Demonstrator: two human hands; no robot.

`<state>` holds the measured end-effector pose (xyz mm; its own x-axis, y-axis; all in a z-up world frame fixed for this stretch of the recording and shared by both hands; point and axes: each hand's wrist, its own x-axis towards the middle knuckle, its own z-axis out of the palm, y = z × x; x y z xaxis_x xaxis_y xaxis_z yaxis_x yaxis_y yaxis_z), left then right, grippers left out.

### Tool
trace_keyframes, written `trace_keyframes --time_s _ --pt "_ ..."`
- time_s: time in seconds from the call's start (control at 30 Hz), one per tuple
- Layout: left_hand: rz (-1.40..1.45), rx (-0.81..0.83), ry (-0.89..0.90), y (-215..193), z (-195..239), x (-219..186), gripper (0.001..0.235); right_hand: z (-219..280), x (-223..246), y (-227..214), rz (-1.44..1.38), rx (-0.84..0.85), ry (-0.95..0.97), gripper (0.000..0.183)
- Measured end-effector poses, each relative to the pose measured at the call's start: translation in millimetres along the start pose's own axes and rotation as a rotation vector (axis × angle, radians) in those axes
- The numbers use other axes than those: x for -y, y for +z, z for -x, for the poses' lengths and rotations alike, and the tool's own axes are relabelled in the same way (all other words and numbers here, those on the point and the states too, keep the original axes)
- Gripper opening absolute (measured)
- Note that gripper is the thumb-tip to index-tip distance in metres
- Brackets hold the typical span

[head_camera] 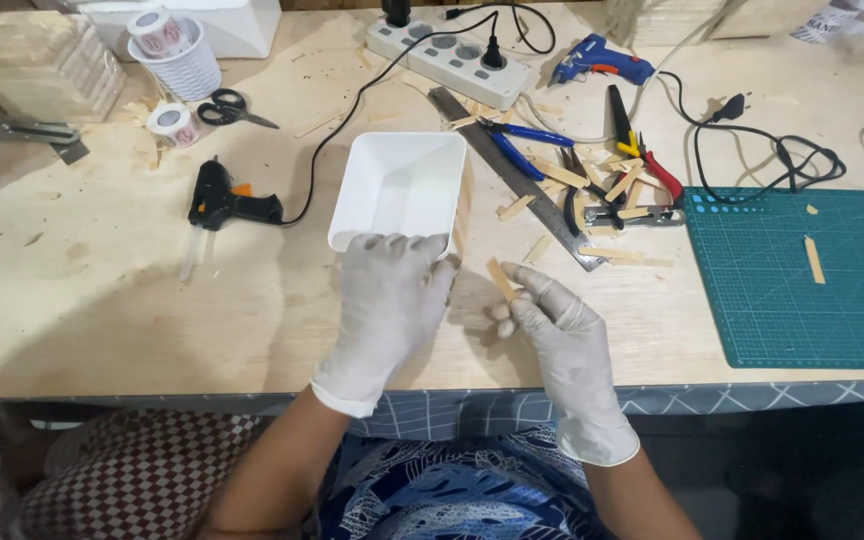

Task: Gluing popsicle sticks to the exterior of a plastic container to create a decorative box.

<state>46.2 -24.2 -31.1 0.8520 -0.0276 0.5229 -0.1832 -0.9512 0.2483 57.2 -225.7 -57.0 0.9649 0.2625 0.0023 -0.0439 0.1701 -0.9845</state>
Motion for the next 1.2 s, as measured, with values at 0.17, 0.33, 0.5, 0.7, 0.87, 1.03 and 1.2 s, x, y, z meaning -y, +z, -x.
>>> trace_keyframes --time_s 0.17,0.33,0.5,0.7,0.87,1.03,1.2 --pt "0.446 -0.076 -0.223 -10 16 -22 0.006 -10 0 -1 -0.062 0.006 0.039 0.027" --pt "0.774 -0.027 -0.46 -5 29 -16 0.011 -19 2 -2 -0.045 0.065 0.029 0.027" --pt "0.863 -0.021 -0.356 -19 25 -12 0.011 -20 20 3 0.018 0.09 0.098 0.038" --pt "0.924 -0.058 -0.517 -17 30 -14 0.015 -18 27 11 0.063 0.056 0.165 0.039" --pt "0.953 -0.166 -0.476 -13 37 -18 0.01 -16 28 10 0.055 0.057 0.156 0.039" --pt "0.94 -0.222 -0.499 -18 36 -20 0.016 -12 18 3 -0.031 0.108 0.116 0.028" --pt "0.936 -0.25 -0.537 -27 30 -25 0.012 -9 23 0 0.114 0.109 -0.055 0.021"
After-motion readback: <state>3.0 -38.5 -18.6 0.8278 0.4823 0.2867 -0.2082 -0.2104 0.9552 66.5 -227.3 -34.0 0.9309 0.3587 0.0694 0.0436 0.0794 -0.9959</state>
